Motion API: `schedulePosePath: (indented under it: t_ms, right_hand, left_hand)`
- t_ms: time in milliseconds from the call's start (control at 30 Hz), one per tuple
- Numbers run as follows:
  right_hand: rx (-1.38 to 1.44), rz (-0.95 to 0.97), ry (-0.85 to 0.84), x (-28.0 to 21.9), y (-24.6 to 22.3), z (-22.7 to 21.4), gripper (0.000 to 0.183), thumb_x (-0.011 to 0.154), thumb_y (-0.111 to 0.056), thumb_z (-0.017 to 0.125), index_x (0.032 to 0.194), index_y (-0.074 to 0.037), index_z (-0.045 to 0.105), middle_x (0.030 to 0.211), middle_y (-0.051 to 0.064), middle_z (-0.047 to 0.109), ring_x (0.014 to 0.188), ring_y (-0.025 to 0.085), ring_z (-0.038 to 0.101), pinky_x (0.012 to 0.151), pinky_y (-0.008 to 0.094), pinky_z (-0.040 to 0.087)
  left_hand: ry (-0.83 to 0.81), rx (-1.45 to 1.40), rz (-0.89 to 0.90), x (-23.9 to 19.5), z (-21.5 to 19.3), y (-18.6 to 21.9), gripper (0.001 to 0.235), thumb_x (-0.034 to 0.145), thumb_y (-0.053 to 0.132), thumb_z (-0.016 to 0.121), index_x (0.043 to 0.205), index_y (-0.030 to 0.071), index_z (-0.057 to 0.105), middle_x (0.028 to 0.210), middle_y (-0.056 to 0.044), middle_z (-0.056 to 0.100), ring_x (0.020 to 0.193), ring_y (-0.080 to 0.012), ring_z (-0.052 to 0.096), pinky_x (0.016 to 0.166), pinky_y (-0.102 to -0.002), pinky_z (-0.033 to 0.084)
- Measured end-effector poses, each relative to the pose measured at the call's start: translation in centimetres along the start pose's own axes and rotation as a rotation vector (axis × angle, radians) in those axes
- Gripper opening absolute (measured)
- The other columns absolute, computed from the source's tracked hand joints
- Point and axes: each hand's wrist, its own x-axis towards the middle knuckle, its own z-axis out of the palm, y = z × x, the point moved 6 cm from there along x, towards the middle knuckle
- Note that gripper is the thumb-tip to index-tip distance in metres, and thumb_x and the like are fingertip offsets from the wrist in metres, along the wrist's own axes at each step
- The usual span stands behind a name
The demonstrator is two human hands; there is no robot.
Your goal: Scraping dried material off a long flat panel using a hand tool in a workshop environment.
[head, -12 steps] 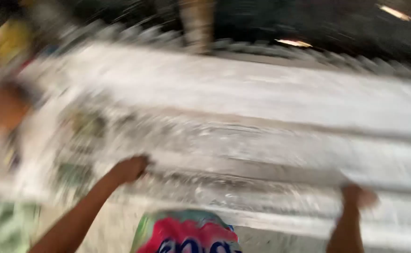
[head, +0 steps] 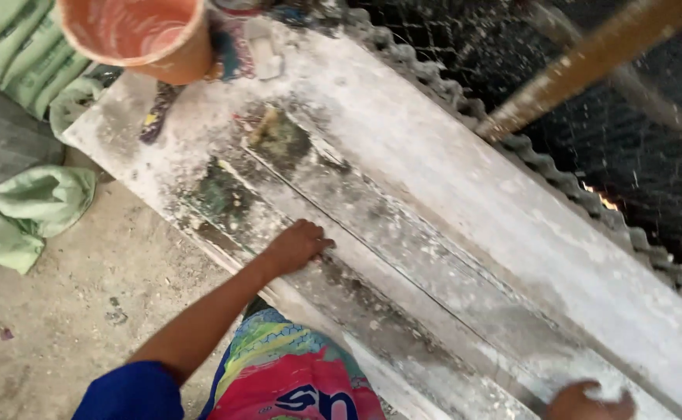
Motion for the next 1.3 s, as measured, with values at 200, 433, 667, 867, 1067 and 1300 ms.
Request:
schedulePosePath:
  t_ms: [200,433,667,867,1067,1300]
  right_hand:
    - [0.561,-0.187,-0.134,1.8,-19.5,1.8,0.034,0.102,0.015,0.058,0.136,0.018,0.057,0.129,0.032,0.059,0.120,0.047,0.057,0.109,0.054,0.045]
    - [0.695,-0.303,-0.418,-4.5,-44.9,-1.9,0.033,0.104,-0.001,0.054,0.135,0.007,0.060,0.132,0.026,0.064,0.124,0.042,0.059,0.115,0.050,0.044]
    - [0.803,-0.286,-0.674,-7.8,-63.1,-4.5,0.038,0.100,-0.016,0.064,0.136,-0.003,0.064,0.139,0.021,0.059,0.138,0.042,0.050,0.117,0.054,0.039]
    - [0.572,-0.390,-0.671,-7.8,-72.1,-3.7,0.050,0.095,-0.028,0.072,0.144,-0.021,0.062,0.153,0.019,0.050,0.142,0.049,0.043,0.115,0.067,0.033]
    - [0.492,-0.378,-0.749,-10.0,-71.6,-0.4,0.052,0.099,-0.037,0.067,0.149,-0.027,0.059,0.157,0.018,0.047,0.145,0.052,0.037,0.113,0.070,0.032]
    - [0.403,-0.355,-0.821,-10.8,-70.7,0.2,0.066,0.084,-0.051,0.075,0.146,-0.032,0.060,0.158,0.012,0.048,0.148,0.049,0.036,0.114,0.067,0.034]
  left_hand:
    - [0.043,0.082,-0.004,-0.7,-1.0,0.6,0.032,0.091,0.007,0.076,0.123,0.009,0.069,0.092,-0.010,0.071,0.092,-0.0293,0.067,0.086,-0.043,0.060]
    - [0.181,-0.108,0.182,-2.2,-2.8,-2.9,0.044,0.101,0.029,0.069,0.142,0.012,0.066,0.119,-0.008,0.075,0.110,-0.0302,0.067,0.099,-0.046,0.050]
    - [0.451,-0.121,-0.718,-13.3,-8.7,-33.5,0.051,0.098,0.029,0.059,0.142,0.004,0.061,0.133,-0.023,0.061,0.113,-0.0421,0.062,0.089,-0.058,0.052]
    - [0.297,0.168,-0.892,-16.7,-7.4,-42.1,0.056,0.101,0.031,0.061,0.151,0.008,0.050,0.124,-0.015,0.051,0.105,-0.0342,0.057,0.074,-0.047,0.055]
    - [0.161,0.074,-0.780,-21.1,-10.4,-33.3,0.068,0.096,0.018,0.059,0.160,0.002,0.043,0.133,-0.027,0.052,0.099,-0.0495,0.068,0.072,-0.057,0.060]
    - [0.059,-0.063,-0.384,-14.5,-16.6,-18.8,0.064,0.094,0.019,0.060,0.155,0.003,0.047,0.140,-0.024,0.056,0.091,-0.0390,0.076,0.059,-0.050,0.067]
